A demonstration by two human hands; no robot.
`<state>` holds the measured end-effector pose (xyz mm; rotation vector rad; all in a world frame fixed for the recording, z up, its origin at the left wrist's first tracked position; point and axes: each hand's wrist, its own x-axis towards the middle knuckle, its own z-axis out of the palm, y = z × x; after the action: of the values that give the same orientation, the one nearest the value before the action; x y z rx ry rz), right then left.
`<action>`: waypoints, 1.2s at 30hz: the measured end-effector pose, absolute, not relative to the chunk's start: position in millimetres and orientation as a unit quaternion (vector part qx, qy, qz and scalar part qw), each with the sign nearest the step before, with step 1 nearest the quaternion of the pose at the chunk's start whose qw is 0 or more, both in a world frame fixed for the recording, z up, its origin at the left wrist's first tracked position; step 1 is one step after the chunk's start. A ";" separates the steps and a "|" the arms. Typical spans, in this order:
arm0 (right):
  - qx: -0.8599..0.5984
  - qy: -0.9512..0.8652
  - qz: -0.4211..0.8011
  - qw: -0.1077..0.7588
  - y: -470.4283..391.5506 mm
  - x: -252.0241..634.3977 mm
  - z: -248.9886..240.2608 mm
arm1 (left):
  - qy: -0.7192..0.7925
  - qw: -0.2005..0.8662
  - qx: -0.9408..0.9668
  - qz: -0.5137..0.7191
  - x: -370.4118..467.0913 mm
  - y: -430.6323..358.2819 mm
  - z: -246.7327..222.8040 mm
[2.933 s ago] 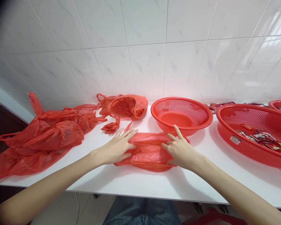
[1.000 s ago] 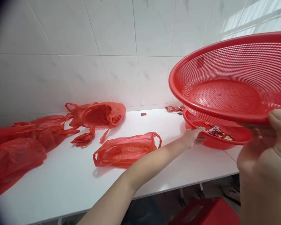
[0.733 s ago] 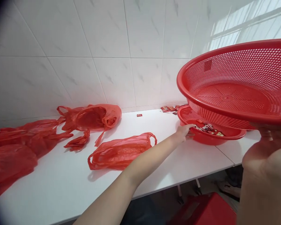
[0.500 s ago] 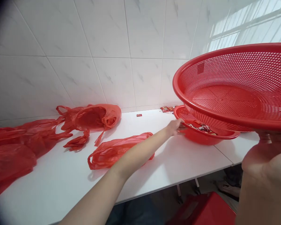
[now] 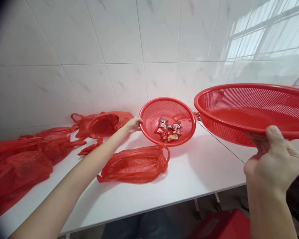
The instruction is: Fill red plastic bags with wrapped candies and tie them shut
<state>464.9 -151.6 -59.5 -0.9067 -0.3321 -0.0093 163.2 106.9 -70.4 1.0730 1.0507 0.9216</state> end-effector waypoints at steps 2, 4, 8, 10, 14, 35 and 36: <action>-0.457 -0.130 -0.015 0.880 -140.1 450.2 -61.2 | 0.478 0.635 0.458 0.398 138.1 107.9 -76.8; -0.482 -0.107 0.020 0.869 -128.6 445.6 -68.2 | 0.491 0.636 0.446 0.394 119.7 106.4 -84.7; -0.502 -0.038 0.106 0.857 -109.7 447.3 -86.8 | 0.502 0.640 0.430 0.392 102.7 102.7 -99.8; -0.503 -0.006 0.116 0.856 -104.0 446.1 -93.3 | 0.501 0.643 0.426 0.392 100.6 102.0 -104.9; -0.508 0.008 0.094 0.856 -100.7 443.2 -102.6 | 0.493 0.653 0.423 0.389 100.6 102.6 -109.8; -0.543 -0.414 0.193 0.705 -91.0 370.3 -131.9 | 0.443 0.672 0.517 0.291 142.6 83.6 -106.3; -0.535 -0.449 0.192 0.689 -90.7 364.5 -130.1 | 0.444 0.667 0.528 0.281 141.1 81.2 -102.3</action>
<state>364.5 -90.7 -130.1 -1.1977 -1.0043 0.4286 141.1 81.2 -102.3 1.1908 1.0022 0.6346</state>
